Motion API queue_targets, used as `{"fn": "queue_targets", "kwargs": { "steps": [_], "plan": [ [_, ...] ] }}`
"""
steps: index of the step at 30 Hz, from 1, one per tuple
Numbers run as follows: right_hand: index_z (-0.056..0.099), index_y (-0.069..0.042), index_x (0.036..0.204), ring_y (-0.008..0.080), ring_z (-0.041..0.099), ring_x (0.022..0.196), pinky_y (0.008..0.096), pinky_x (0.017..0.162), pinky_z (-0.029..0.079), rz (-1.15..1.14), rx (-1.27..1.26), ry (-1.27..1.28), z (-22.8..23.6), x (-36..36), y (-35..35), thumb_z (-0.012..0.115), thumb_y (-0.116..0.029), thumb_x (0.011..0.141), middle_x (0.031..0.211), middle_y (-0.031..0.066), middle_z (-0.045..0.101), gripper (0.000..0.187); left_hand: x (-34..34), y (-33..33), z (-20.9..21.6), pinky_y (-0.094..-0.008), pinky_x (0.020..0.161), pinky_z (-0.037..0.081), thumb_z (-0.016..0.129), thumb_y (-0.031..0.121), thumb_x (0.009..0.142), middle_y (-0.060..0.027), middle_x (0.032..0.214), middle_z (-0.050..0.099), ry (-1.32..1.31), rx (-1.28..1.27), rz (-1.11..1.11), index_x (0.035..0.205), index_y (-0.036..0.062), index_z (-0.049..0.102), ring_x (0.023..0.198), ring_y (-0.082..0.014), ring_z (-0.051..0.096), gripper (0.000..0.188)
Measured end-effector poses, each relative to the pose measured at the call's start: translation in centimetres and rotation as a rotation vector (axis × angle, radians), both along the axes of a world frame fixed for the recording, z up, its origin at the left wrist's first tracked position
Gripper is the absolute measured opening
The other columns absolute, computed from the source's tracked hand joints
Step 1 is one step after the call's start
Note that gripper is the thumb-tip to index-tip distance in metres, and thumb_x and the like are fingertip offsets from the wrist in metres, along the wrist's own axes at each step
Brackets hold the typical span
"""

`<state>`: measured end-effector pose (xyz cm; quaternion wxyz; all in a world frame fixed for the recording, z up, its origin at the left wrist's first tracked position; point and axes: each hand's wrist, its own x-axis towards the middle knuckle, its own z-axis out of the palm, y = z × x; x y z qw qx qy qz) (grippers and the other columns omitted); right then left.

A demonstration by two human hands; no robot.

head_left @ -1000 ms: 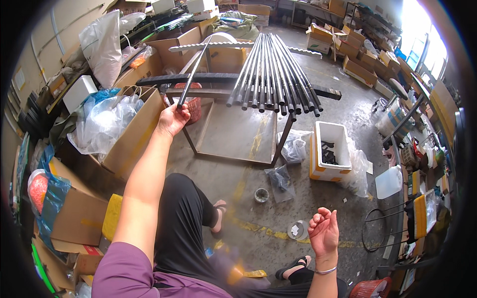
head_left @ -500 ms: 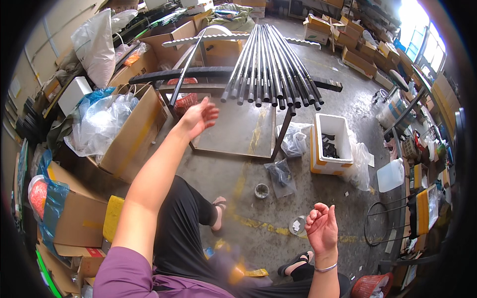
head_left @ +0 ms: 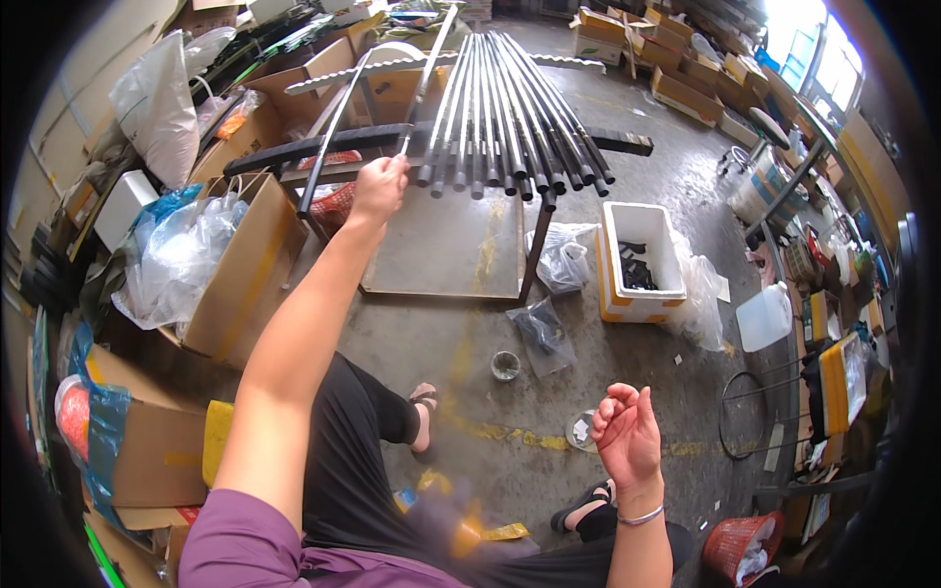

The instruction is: The person assembles a fishing rod by connecting two sections together. They then use a thin metal tool to clean the inside of the rod's tip and handle sections.

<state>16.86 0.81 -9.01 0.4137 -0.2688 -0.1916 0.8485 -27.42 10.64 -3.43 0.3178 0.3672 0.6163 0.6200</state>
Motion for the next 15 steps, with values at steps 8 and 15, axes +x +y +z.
{"fn": "queue_targets", "kwargs": {
  "steps": [8,15],
  "plan": [
    [0.056,-0.003,0.104,0.0182,0.057,0.07,0.028,0.063,0.049,0.016,0.016,-0.032,-0.8,0.1,0.2,0.037,-0.039,0.099,0.079,0.0077,0.058,0.041,15.6,-9.1,1.1,-0.0268,0.063,0.047,0.055,0.022,0.094,-0.0051,0.08,0.059,-0.428,0.006,-0.725,0.106,-0.0009,0.05,0.07,-0.0136,0.057,0.026],
    [0.056,-0.003,0.104,0.0173,0.057,0.07,0.0274,0.063,0.049,-0.079,0.063,-0.012,0.0,2.6,0.1,0.038,-0.039,0.099,0.078,0.0068,0.058,0.041,27.4,-8.2,-2.5,-0.0283,0.077,0.047,0.054,0.02,0.094,-0.0079,0.096,0.062,-0.808,-0.144,-0.934,0.105,0.0018,0.05,0.085,-0.0124,0.057,0.022]
  ]
}}
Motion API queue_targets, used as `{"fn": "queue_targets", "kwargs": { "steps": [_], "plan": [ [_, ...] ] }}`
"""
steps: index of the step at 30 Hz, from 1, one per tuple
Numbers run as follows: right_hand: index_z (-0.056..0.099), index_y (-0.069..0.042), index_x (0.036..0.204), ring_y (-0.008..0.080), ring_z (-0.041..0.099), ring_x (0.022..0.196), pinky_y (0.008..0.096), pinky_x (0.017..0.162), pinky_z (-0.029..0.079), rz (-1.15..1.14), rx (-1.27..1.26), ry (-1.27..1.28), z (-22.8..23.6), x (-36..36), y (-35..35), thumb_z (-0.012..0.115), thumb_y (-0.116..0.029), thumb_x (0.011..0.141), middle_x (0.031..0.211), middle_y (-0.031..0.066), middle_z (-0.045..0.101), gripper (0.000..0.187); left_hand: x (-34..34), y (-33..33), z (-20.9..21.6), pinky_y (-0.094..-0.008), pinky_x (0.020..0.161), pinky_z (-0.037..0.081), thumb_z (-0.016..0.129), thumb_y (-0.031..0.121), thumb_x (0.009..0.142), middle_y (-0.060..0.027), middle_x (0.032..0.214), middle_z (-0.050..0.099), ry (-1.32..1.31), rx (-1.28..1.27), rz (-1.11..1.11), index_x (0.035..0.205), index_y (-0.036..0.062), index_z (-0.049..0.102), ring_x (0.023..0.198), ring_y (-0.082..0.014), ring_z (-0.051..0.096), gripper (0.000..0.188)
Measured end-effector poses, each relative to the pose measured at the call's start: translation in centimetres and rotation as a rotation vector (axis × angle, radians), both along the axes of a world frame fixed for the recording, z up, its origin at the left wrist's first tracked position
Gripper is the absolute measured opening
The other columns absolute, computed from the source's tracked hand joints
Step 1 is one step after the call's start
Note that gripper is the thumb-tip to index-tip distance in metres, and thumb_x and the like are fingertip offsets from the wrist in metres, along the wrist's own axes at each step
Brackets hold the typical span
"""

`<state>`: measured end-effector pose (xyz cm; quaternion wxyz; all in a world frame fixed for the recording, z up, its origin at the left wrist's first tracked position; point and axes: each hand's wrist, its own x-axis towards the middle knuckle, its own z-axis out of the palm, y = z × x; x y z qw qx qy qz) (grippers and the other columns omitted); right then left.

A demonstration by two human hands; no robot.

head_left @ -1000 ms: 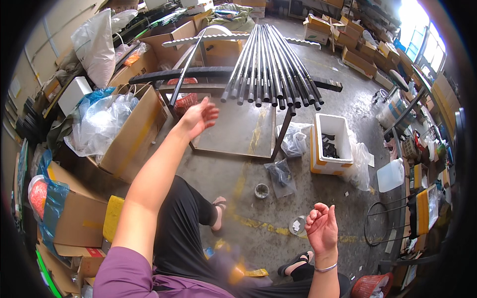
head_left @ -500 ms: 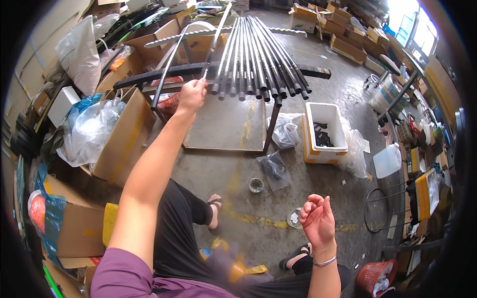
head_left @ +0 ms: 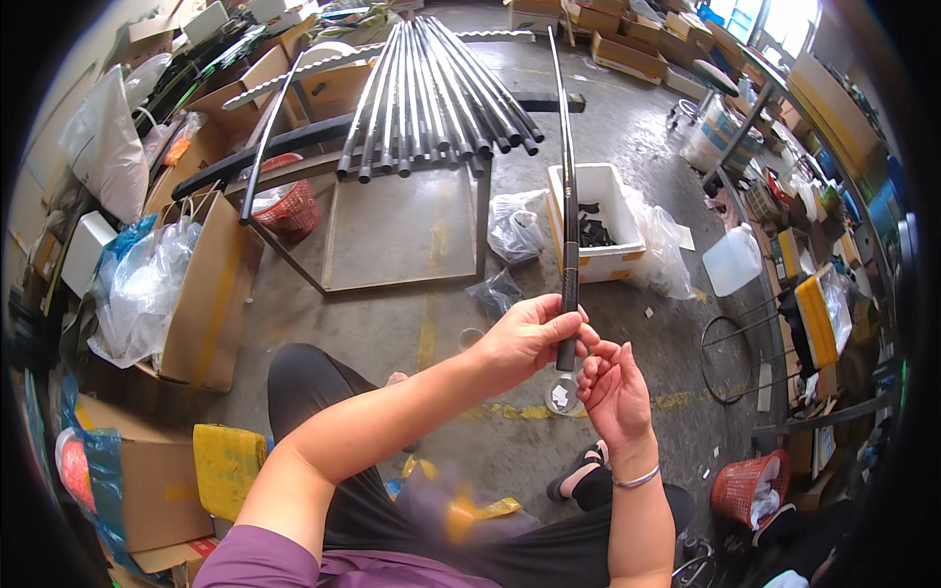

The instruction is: The person assembles a fishing rod by connecting two sections together. They then use a thin metal tool to clean the inside of the rod's tip and handle sections.

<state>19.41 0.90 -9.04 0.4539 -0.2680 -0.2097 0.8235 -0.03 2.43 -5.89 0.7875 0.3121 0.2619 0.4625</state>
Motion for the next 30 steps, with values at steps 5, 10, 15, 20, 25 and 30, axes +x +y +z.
{"fn": "queue_targets", "kwargs": {
  "steps": [5,10,15,20,25,30],
  "plan": [
    [0.056,-0.004,0.104,0.018,0.057,0.069,0.0278,0.06,0.048,-0.108,0.013,-0.021,0.1,3.6,-0.6,0.037,-0.039,0.099,0.077,0.0073,0.058,0.04,1.9,1.2,-2.6,-0.0316,0.079,0.048,0.056,0.022,0.093,-0.0112,0.1,0.063,0.064,0.002,0.007,0.111,0.0039,0.048,0.086,-0.0161,0.059,0.027],
    [0.056,-0.004,0.102,0.015,0.058,0.07,0.026,0.061,0.05,-0.115,0.017,-0.184,-2.6,5.2,0.7,0.041,-0.035,0.099,0.077,0.0058,0.058,0.034,-0.7,2.9,-2.8,-0.0367,0.079,0.05,0.062,0.013,0.087,-0.0129,0.101,0.062,0.229,-0.064,-0.064,0.121,0.0073,0.039,0.087,-0.021,0.062,0.042],
    [0.053,-0.003,0.101,0.0117,0.057,0.063,0.0252,0.056,0.05,-0.071,-0.025,-0.726,-9.5,5.0,2.0,0.051,-0.03,0.096,0.075,0.0044,0.058,0.028,-2.5,5.8,-3.3,-0.037,0.085,0.049,0.063,0.019,0.086,-0.0057,0.091,0.062,0.185,-0.052,-0.134,0.106,0.0073,0.053,0.089,-0.0203,0.064,0.025],
    [0.05,-0.003,0.093,0.0097,0.053,0.054,0.0245,0.047,0.045,0.284,0.15,-1.258,-24.0,-0.1,1.9,0.062,-0.017,0.086,0.07,0.0037,0.056,0.02,-4.5,7.5,-5.2,-0.0325,0.08,0.051,0.067,0.02,0.083,-0.0085,0.089,0.062,0.319,0.111,-0.196,0.107,0.0042,0.049,0.086,-0.0174,0.064,0.034],
    [0.052,-0.001,0.093,0.0142,0.058,0.071,0.0258,0.062,0.048,0.189,0.664,-1.429,-33.3,-8.8,6.0,0.064,-0.015,0.083,0.077,0.0061,0.058,0.021,-5.4,8.2,-5.9,-0.0272,0.082,0.048,0.067,0.015,0.079,-0.0083,0.093,0.063,0.301,0.019,-0.249,0.108,0.0029,0.048,0.087,-0.0129,0.061,0.037],
    [0.054,-0.001,0.09,0.0153,0.058,0.07,0.0271,0.063,0.048,0.274,0.588,-1.619,-38.1,-13.0,8.5,0.064,-0.016,0.083,0.076,0.0073,0.059,0.02,-6.1,9.5,-7.2,-0.0323,0.086,0.047,0.072,0.009,0.077,-0.0086,0.096,0.063,0.127,-0.023,-0.188,0.119,0.0044,0.045,0.093,-0.017,0.06,0.051]
  ]
}}
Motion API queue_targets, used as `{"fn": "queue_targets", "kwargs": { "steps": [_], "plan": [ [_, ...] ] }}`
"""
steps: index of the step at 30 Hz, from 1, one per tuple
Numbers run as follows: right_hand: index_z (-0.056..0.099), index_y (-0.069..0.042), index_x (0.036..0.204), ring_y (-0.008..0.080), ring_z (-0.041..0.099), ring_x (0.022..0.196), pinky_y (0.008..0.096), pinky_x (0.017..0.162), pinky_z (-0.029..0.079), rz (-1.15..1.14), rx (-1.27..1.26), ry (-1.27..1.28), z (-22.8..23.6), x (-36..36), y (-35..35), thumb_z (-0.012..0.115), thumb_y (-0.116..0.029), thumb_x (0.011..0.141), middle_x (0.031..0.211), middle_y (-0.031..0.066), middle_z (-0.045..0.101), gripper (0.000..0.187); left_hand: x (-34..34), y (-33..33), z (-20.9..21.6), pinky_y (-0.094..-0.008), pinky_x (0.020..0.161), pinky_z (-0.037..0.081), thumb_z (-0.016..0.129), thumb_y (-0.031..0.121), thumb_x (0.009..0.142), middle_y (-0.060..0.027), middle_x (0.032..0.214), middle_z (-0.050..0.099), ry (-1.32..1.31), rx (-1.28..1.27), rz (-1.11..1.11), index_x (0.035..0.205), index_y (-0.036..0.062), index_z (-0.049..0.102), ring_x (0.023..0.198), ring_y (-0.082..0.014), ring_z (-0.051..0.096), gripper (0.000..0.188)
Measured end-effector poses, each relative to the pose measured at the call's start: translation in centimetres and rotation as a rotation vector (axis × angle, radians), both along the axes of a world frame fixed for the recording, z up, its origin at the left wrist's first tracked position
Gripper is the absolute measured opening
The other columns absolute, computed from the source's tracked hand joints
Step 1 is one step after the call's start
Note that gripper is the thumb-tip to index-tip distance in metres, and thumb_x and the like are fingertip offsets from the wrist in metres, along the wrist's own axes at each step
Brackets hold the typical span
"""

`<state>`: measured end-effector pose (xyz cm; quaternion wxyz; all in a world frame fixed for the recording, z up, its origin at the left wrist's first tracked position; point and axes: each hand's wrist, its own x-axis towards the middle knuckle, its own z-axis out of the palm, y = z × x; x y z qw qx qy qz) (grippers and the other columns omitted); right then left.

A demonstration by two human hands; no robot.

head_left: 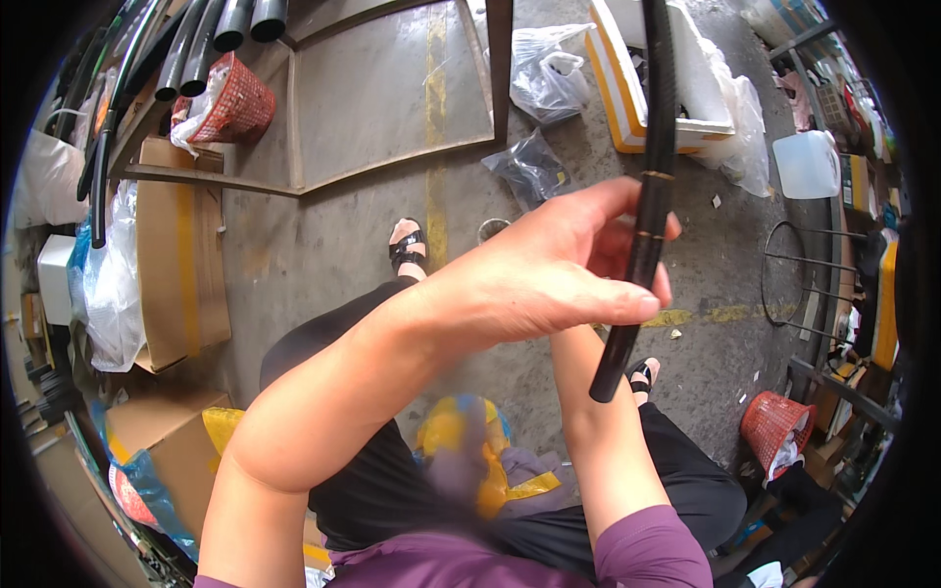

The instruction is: The person assembles a fishing rod by connecting two sections together. They then use a thin metal tool to clean the inside of the rod's tip and handle sections.

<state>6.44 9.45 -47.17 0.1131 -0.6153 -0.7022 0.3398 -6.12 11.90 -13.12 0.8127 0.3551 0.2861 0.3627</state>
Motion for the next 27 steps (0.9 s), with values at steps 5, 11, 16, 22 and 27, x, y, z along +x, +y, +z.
{"fn": "queue_targets", "kwargs": {
  "steps": [5,11,16,22,27],
  "plan": [
    [0.056,-0.001,0.087,0.0164,0.059,0.07,0.0284,0.064,0.048,-0.041,-0.142,-0.104,-0.9,-2.4,0.5,0.064,-0.017,0.082,0.075,0.0086,0.06,0.019,-1.5,1.5,1.9,-0.0291,0.077,0.05,0.069,0.01,0.079,-0.0083,0.086,0.062,0.088,-0.037,0.134,0.119,0.0001,0.042,0.081,-0.0131,0.062,0.05],
    [0.059,-0.001,0.084,0.0177,0.06,0.069,0.0299,0.065,0.048,-0.115,-0.207,-0.142,-1.6,-3.3,0.6,0.065,-0.018,0.082,0.074,0.0101,0.061,0.018,-2.0,2.2,1.9,-0.0267,0.071,0.049,0.07,0.02,0.08,-0.0084,0.086,0.065,0.119,0.06,0.183,0.111,0.0009,0.052,0.08,-0.0139,0.063,0.041],
    [0.061,0.0,0.081,0.0189,0.061,0.069,0.0312,0.066,0.048,-0.175,-0.244,-0.116,-2.0,-2.9,0.5,0.065,-0.019,0.081,0.073,0.0113,0.062,0.019,-2.2,2.2,1.3,-0.0246,0.068,0.046,0.073,0.02,0.077,-0.0038,0.086,0.064,0.123,0.099,0.256,0.108,0.0012,0.058,0.079,-0.0108,0.059,0.039],
    [0.063,0.0,0.077,0.0202,0.061,0.069,0.0328,0.066,0.048,-0.295,-0.288,-0.022,-2.2,-0.8,0.8,0.065,-0.02,0.081,0.071,0.0128,0.064,0.02,-2.0,2.3,1.4,-0.0239,0.067,0.046,0.074,0.019,0.076,-0.0025,0.085,0.063,0.09,0.091,0.242,0.107,0.0004,0.06,0.076,-0.009,0.057,0.04],
    [0.066,0.0,0.074,0.0213,0.062,0.068,0.034,0.067,0.048,-0.352,-0.278,0.129,-1.1,0.8,0.7,0.065,-0.021,0.08,0.07,0.0141,0.065,0.022,-2.5,2.1,1.8,-0.0282,0.089,0.045,0.073,0.024,0.078,-0.007,0.098,0.063,0.109,0.096,0.188,0.111,0.0011,0.056,0.093,-0.014,0.059,0.044]
  ]
}}
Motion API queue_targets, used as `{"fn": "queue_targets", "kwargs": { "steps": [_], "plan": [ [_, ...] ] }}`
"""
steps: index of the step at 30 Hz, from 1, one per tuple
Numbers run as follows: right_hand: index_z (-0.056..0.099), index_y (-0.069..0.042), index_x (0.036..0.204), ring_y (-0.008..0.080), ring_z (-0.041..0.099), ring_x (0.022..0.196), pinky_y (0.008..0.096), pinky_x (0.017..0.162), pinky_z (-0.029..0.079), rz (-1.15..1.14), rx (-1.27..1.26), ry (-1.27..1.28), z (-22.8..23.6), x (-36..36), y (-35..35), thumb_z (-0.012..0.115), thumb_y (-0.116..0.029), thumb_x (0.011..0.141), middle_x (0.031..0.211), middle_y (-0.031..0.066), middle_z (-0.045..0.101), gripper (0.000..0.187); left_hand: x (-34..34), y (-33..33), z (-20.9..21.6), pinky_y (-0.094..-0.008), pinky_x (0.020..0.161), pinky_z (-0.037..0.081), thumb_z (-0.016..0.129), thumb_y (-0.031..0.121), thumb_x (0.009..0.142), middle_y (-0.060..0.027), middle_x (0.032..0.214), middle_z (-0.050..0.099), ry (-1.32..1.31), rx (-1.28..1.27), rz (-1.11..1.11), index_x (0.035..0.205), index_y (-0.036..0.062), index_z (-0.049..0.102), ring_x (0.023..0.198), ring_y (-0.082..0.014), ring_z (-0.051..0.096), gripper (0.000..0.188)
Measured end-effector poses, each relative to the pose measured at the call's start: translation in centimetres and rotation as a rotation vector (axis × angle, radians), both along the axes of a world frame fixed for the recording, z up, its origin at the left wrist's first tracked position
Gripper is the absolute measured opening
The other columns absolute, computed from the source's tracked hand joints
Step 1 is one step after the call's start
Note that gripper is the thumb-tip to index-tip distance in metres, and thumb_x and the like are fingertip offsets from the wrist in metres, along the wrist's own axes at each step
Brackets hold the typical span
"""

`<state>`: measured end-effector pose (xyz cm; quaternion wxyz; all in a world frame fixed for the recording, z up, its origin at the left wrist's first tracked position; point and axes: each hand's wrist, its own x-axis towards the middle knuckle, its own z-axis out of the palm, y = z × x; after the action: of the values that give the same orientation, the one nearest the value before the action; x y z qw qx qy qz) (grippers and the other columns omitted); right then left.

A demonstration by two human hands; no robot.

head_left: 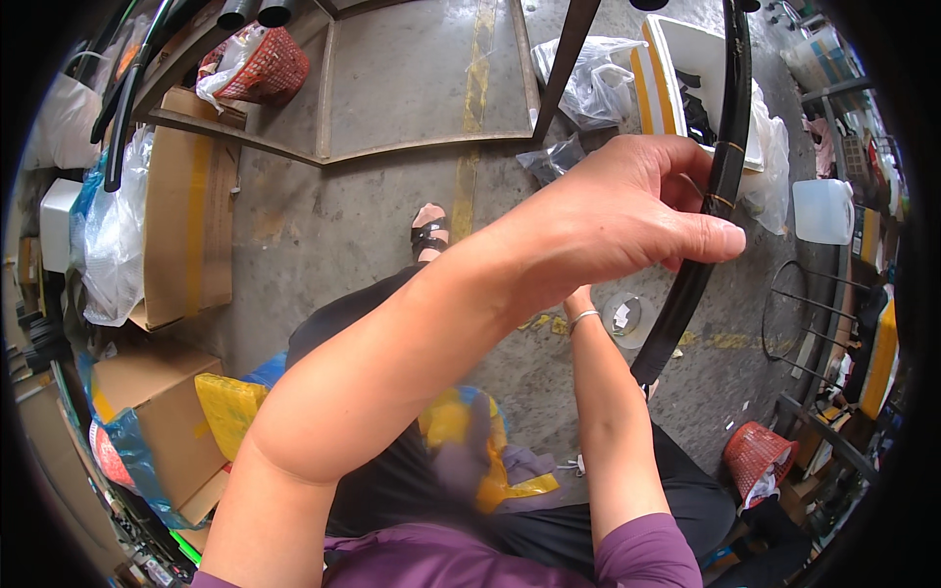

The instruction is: The person assembles a fishing rod by connecting two sections together. They then use a thin metal tool to clean the inside of the rod's tip and handle sections.

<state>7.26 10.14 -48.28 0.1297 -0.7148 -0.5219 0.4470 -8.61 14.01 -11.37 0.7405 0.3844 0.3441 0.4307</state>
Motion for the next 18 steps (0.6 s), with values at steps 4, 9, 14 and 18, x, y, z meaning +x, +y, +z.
{"fn": "queue_targets", "kwargs": {
  "steps": [4,9,14,18],
  "plan": [
    [0.064,0.001,0.077,0.0133,0.055,0.062,0.0292,0.059,0.044,-0.125,0.16,0.365,1.5,0.8,-0.3,0.067,-0.014,0.08,0.067,0.0068,0.062,0.016,0.0,-0.1,-0.1,-0.0282,0.09,0.043,0.073,0.024,0.079,-0.0055,0.099,0.062,-0.011,0.002,-0.001,0.111,0.0018,0.056,0.095,-0.0131,0.058,0.043],
    [0.063,0.0,0.083,0.0083,0.049,0.061,0.0245,0.057,0.04,-0.109,0.093,0.391,4.1,1.4,-0.6,0.068,-0.011,0.081,0.068,0.0001,0.058,0.012,-0.4,-0.2,0.1,-0.0283,0.089,0.043,0.072,0.024,0.079,-0.0048,0.1,0.062,0.022,0.024,0.019,0.112,0.0019,0.056,0.095,-0.0127,0.058,0.043],
    [0.061,-0.006,0.083,0.0032,0.041,0.054,0.0195,0.046,0.033,-0.091,0.086,0.494,5.2,2.6,-0.7,0.064,-0.013,0.085,0.067,-0.004,0.054,0.008,-0.6,-0.3,0.4,-0.0283,0.089,0.042,0.07,0.025,0.079,-0.005,0.1,0.062,0.03,0.053,0.002,0.112,0.0017,0.056,0.095,-0.0129,0.058,0.043],
    [0.059,-0.006,0.083,0.0045,0.041,0.053,0.0203,0.045,0.034,-0.11,-0.044,0.591,8.7,3.4,-0.9,0.064,-0.017,0.088,0.062,-0.0047,0.048,0.014,-0.9,-0.5,0.5,-0.0273,0.089,0.043,0.069,0.024,0.08,-0.0051,0.1,0.062,0.037,0.052,-0.004,0.113,0.0017,0.056,0.094,-0.0123,0.058,0.042]
  ]
}}
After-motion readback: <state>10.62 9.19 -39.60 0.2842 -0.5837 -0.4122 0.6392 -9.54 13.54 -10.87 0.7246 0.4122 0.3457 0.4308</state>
